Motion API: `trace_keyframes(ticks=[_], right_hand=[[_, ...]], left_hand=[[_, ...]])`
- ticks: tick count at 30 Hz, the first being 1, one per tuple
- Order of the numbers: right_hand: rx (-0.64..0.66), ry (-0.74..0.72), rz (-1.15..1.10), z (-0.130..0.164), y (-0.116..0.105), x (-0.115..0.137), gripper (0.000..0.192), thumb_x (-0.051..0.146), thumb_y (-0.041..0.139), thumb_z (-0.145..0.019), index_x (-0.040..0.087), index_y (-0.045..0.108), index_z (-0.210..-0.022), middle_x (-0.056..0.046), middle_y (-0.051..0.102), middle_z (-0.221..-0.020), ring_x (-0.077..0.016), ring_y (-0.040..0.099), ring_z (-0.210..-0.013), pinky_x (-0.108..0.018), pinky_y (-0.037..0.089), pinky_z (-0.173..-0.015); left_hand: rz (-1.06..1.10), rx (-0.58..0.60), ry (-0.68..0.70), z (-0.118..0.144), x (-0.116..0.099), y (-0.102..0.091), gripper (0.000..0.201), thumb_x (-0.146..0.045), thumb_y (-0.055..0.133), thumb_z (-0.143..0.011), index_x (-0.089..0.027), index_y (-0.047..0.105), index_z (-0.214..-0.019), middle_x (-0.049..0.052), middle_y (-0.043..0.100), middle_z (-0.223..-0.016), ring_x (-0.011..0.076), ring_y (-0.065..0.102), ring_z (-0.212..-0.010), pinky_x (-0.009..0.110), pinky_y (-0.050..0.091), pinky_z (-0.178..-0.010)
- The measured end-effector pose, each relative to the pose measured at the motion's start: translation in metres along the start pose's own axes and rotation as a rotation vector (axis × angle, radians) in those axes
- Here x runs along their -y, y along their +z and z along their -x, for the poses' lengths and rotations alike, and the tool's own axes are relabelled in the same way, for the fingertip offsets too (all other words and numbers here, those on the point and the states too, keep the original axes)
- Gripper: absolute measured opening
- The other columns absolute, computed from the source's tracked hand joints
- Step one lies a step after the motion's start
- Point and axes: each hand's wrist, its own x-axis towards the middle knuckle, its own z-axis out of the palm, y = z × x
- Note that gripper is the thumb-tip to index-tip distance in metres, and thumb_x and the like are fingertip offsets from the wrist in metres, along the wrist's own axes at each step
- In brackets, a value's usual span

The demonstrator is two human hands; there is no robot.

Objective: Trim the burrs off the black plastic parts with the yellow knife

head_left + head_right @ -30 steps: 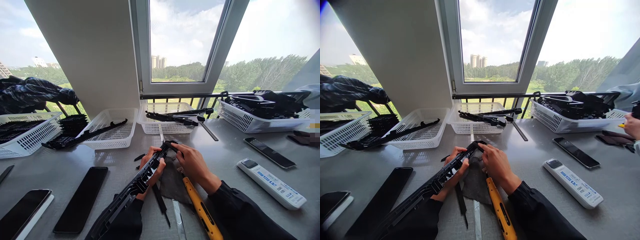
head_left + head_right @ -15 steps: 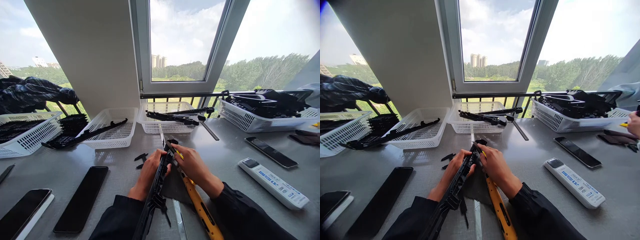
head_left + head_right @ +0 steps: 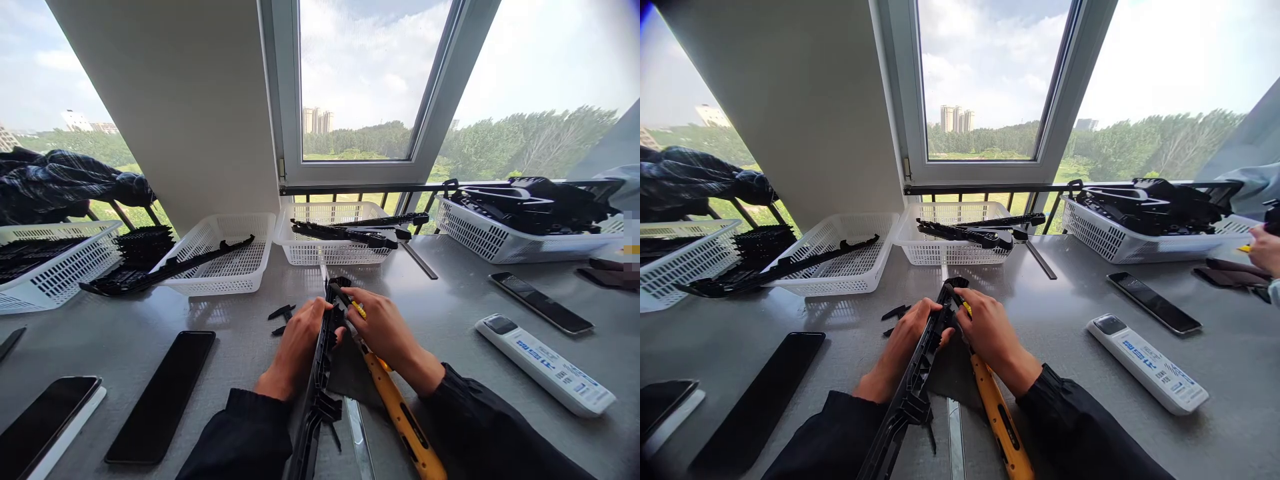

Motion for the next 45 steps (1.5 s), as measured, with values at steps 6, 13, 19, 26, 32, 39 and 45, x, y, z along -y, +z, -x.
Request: trace_keyframes(ticks=[6,13,19,26,32,39,45], right_hand=[[0.006,0.04,0.021,0.0,0.004,0.0,0.044,0.016,0.053,-0.095,0.019,0.07,-0.135,-0.009,0.074,-0.133,-0.025,0.071,-0.122,-0.036,0.053,-0.104],[0.051,0.126,0.063,-0.002,-0.005,0.004,0.042,0.015,0.055,-0.094,0.018,0.071,-0.133,-0.009,0.076,-0.131,-0.0268,0.072,-0.12,-0.036,0.053,-0.101],[0.04,0.123,0.078,-0.003,-0.007,0.003,0.043,0.016,0.054,-0.093,0.02,0.072,-0.132,-0.008,0.077,-0.128,-0.0261,0.073,-0.117,-0.035,0.055,-0.098],[-0.021,0.05,0.109,-0.005,-0.008,-0.008,0.045,0.019,0.047,-0.099,0.025,0.068,-0.138,-0.004,0.072,-0.138,-0.0264,0.068,-0.128,-0.039,0.053,-0.106],[-0.022,0.002,0.106,-0.006,-0.011,-0.011,0.044,0.02,0.044,-0.102,0.028,0.066,-0.14,-0.002,0.07,-0.14,-0.0243,0.068,-0.125,-0.036,0.054,-0.103],[-0.077,0.017,0.154,-0.006,-0.014,-0.011,0.044,0.019,0.043,-0.103,0.03,0.065,-0.14,-0.003,0.072,-0.135,-0.0229,0.072,-0.116,-0.033,0.055,-0.094],[-0.092,-0.005,0.164,-0.007,-0.014,-0.013,0.044,0.015,0.044,-0.102,0.03,0.065,-0.139,-0.003,0.074,-0.131,-0.0214,0.073,-0.112,-0.029,0.054,-0.09]], left_hand=[[-0.015,0.013,0.018,0.0,0.005,0.001,0.026,-0.031,0.073,-0.085,-0.025,0.056,-0.103,0.004,0.069,-0.099,0.0265,0.07,-0.097,0.037,0.057,-0.084],[0.001,0.006,0.038,0.002,0.007,0.002,0.026,-0.029,0.074,-0.084,-0.025,0.057,-0.103,0.004,0.07,-0.097,0.0263,0.07,-0.099,0.038,0.056,-0.089],[0.007,0.008,0.016,0.001,0.006,0.002,0.025,-0.027,0.072,-0.083,-0.025,0.057,-0.102,0.003,0.07,-0.097,0.0259,0.07,-0.1,0.038,0.056,-0.091],[0.037,-0.099,-0.055,0.001,0.002,0.0,0.022,-0.026,0.068,-0.081,-0.026,0.057,-0.1,0.001,0.07,-0.091,0.0215,0.071,-0.085,0.033,0.057,-0.081],[0.216,-0.213,-0.219,0.001,-0.011,-0.009,0.022,-0.036,0.067,-0.086,-0.026,0.058,-0.104,-0.002,0.07,-0.08,0.0185,0.064,-0.066,0.033,0.052,-0.07],[0.35,-0.206,-0.209,0.002,-0.009,-0.008,0.024,-0.036,0.068,-0.089,-0.025,0.064,-0.109,-0.002,0.066,-0.078,0.0188,0.061,-0.068,0.034,0.049,-0.07],[0.433,-0.196,-0.193,0.002,-0.009,-0.009,0.027,-0.041,0.07,-0.09,-0.024,0.065,-0.111,-0.001,0.07,-0.088,0.0166,0.063,-0.075,0.029,0.049,-0.072]])
